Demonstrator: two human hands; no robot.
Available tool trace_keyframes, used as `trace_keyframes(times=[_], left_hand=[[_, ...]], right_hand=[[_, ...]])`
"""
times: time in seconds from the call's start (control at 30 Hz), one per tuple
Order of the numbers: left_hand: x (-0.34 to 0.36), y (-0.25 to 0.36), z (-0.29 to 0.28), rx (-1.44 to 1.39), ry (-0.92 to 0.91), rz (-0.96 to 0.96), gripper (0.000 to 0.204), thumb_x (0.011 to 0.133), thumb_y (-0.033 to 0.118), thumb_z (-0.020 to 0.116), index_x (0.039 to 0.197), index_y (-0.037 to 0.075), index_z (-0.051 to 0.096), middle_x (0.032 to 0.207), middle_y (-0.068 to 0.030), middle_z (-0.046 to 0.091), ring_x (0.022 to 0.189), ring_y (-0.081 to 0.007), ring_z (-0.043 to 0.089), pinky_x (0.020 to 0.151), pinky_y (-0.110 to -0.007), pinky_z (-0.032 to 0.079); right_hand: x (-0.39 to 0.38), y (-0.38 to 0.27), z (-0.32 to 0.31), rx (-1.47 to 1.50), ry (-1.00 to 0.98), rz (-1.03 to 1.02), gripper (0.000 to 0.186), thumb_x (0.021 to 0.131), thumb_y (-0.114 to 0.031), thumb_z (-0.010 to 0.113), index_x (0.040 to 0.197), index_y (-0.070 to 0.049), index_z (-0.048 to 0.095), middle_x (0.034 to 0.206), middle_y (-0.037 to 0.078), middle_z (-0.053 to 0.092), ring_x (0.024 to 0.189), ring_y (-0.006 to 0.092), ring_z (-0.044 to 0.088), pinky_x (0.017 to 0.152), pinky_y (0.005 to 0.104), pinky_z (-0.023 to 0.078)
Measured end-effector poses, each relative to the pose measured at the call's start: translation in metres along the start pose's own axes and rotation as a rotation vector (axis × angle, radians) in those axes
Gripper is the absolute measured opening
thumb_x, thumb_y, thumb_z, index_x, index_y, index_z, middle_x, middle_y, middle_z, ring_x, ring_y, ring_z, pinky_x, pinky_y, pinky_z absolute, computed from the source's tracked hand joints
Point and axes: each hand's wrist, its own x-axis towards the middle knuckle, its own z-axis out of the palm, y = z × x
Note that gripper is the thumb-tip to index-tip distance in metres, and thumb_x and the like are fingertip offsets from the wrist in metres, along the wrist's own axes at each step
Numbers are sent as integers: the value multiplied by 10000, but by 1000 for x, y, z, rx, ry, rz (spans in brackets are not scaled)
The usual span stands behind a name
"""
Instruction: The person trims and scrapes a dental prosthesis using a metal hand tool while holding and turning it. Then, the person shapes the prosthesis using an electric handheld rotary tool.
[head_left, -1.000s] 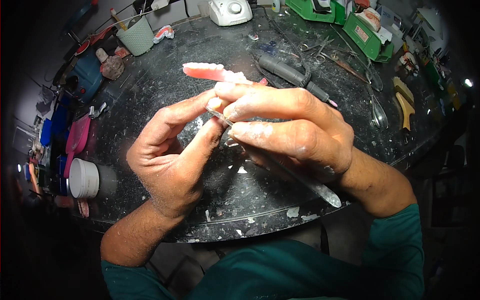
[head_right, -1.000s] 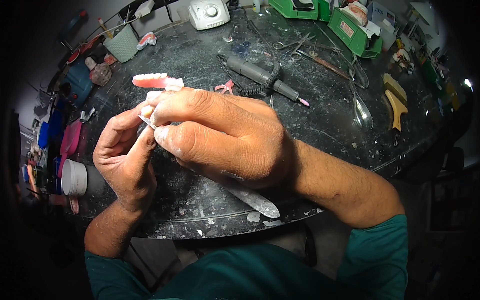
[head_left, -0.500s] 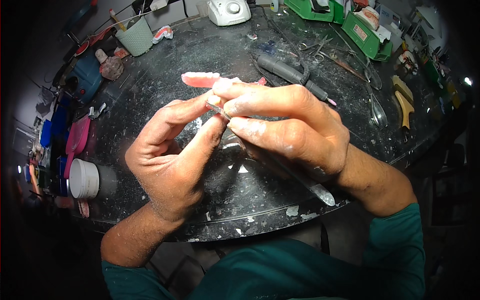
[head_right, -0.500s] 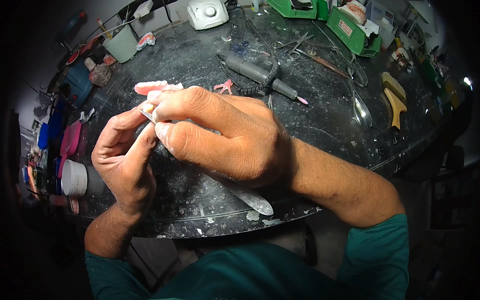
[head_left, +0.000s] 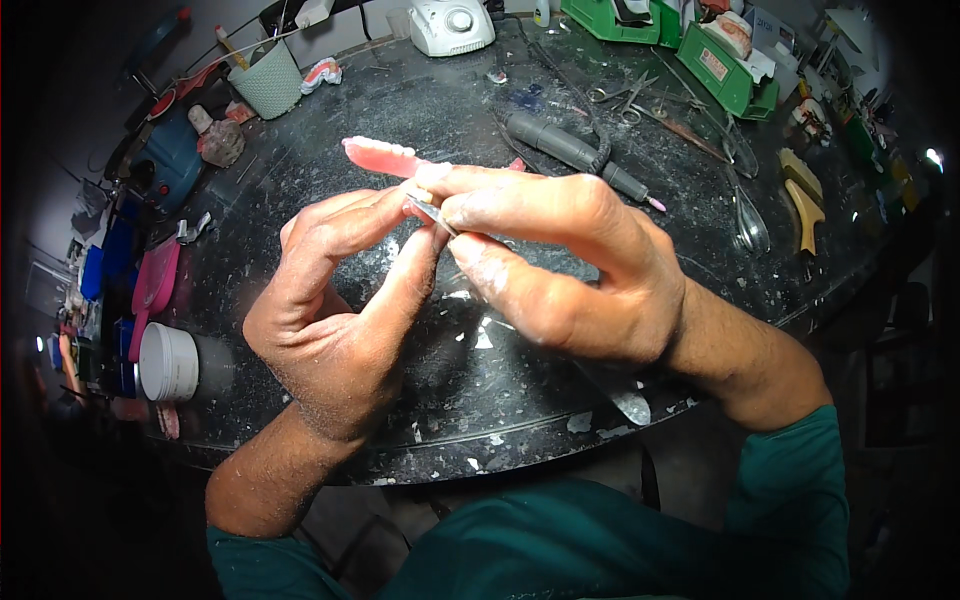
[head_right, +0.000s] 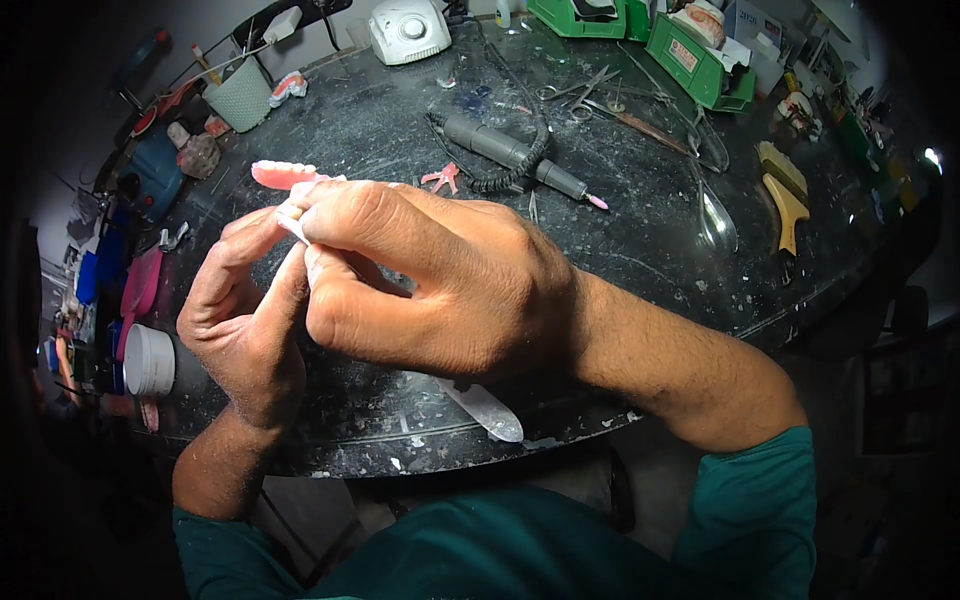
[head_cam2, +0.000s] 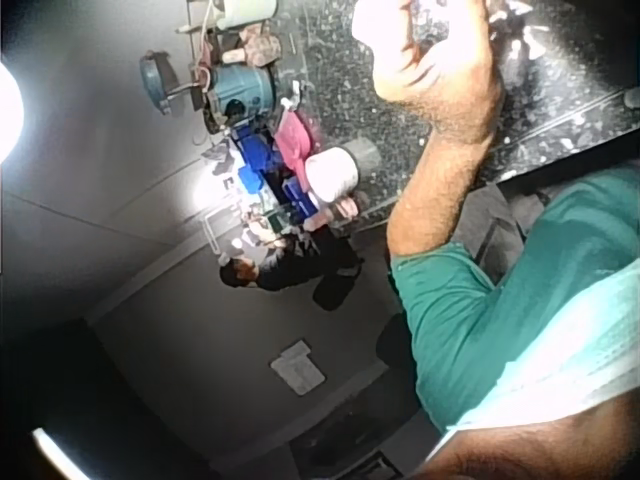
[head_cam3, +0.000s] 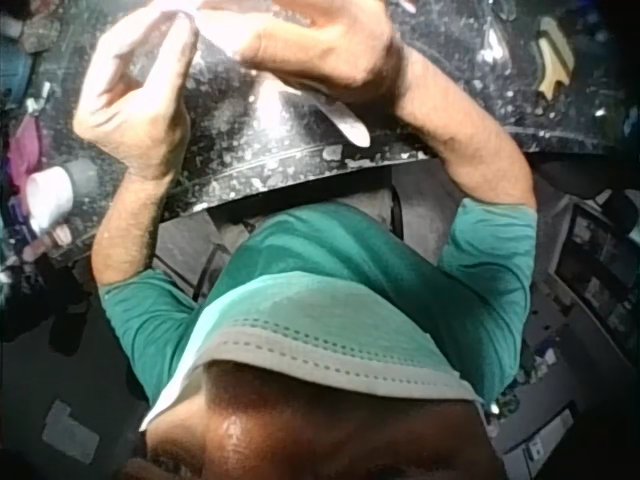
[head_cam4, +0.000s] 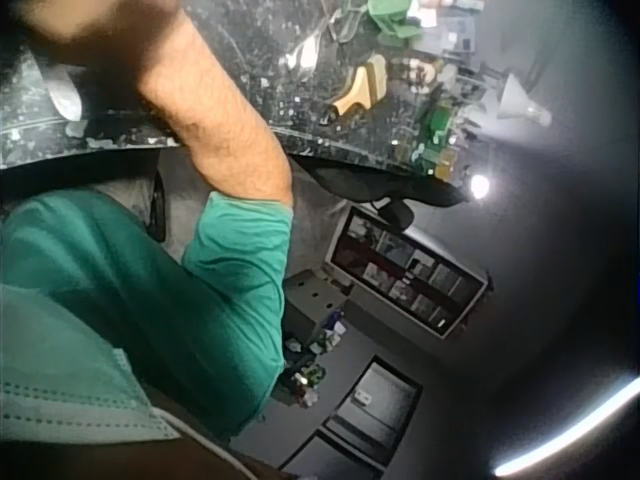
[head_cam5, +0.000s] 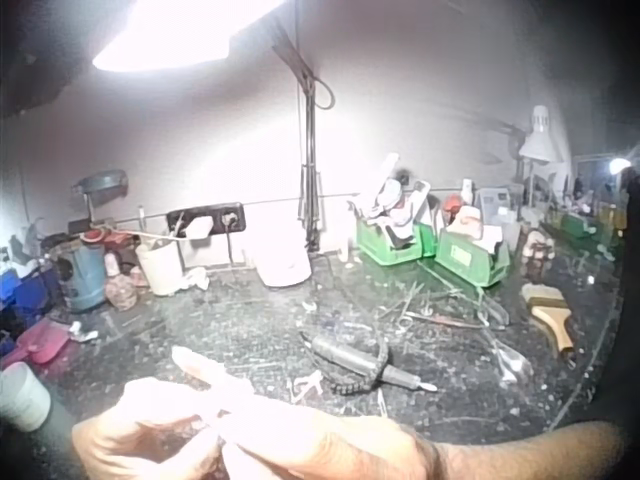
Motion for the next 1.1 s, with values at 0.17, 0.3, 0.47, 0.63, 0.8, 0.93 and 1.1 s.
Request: trace_keyframes(times=[0.17, 0.3, 0.47, 0.63, 0.8, 0.93, 1.1], left_hand=[[3, -6, 2, 23, 4, 147, 254, 750, -69, 795, 982, 19, 740, 994, -79, 726, 952, -180, 631, 895, -313, 476], [6, -6, -3, 128, -17, 231, 277, 734, -78, 796, 986, 20, 738, 998, -80, 729, 951, -187, 612, 867, -307, 476], [8, -2, -5, 248, -28, 350, 330, 696, -93, 795, 1000, 21, 737, 1012, -71, 738, 936, -202, 598, 855, -321, 461], [10, 2, -10, 361, -49, 406, 353, 682, -98, 797, 1008, 21, 736, 995, -66, 740, 893, -196, 588, 817, -311, 450], [10, 4, -8, 360, -61, 412, 365, 664, -98, 802, 1001, 26, 736, 980, -61, 741, 866, -192, 578, 802, -310, 444], [10, 5, -9, 365, -35, 398, 357, 652, -91, 802, 982, 27, 733, 948, -49, 736, 853, -194, 577, 795, -312, 440], [12, 7, -7, 379, -35, 403, 350, 641, -85, 806, 963, 30, 732, 930, -47, 728, 845, -196, 582, 789, -310, 439]], right_hand=[[1, -1, 2, 116, 64, 93, 367, 845, 164, 626, 1153, 26, 483, 1207, 266, 516, 877, 256, 686, 689, 303, 613], [2, -1, 2, 86, 94, 52, 365, 835, 136, 663, 1141, 11, 507, 1174, 254, 543, 843, 209, 682, 622, 241, 576], [2, -1, 7, 15, 125, 1, 356, 816, 126, 691, 1113, 17, 528, 1143, 233, 570, 972, 313, 705, 716, 288, 612], [7, -9, 11, 23, 228, 108, 116, 818, 41, 691, 853, 55, 581, 995, 175, 599, 944, 300, 693, 872, 378, 599], [1, -1, 3, 50, 110, 36, 294, 824, 120, 697, 1071, 54, 553, 1146, 229, 567, 1083, 388, 671, 852, 357, 614], [2, -6, 1, 69, 79, 89, 286, 828, 127, 689, 1072, 77, 550, 1170, 251, 550, 1070, 404, 669, 907, 391, 601], [5, -9, -1, 11, 67, 86, 267, 821, 120, 699, 1050, 81, 567, 1159, 252, 561, 1078, 407, 664, 903, 409, 601]])
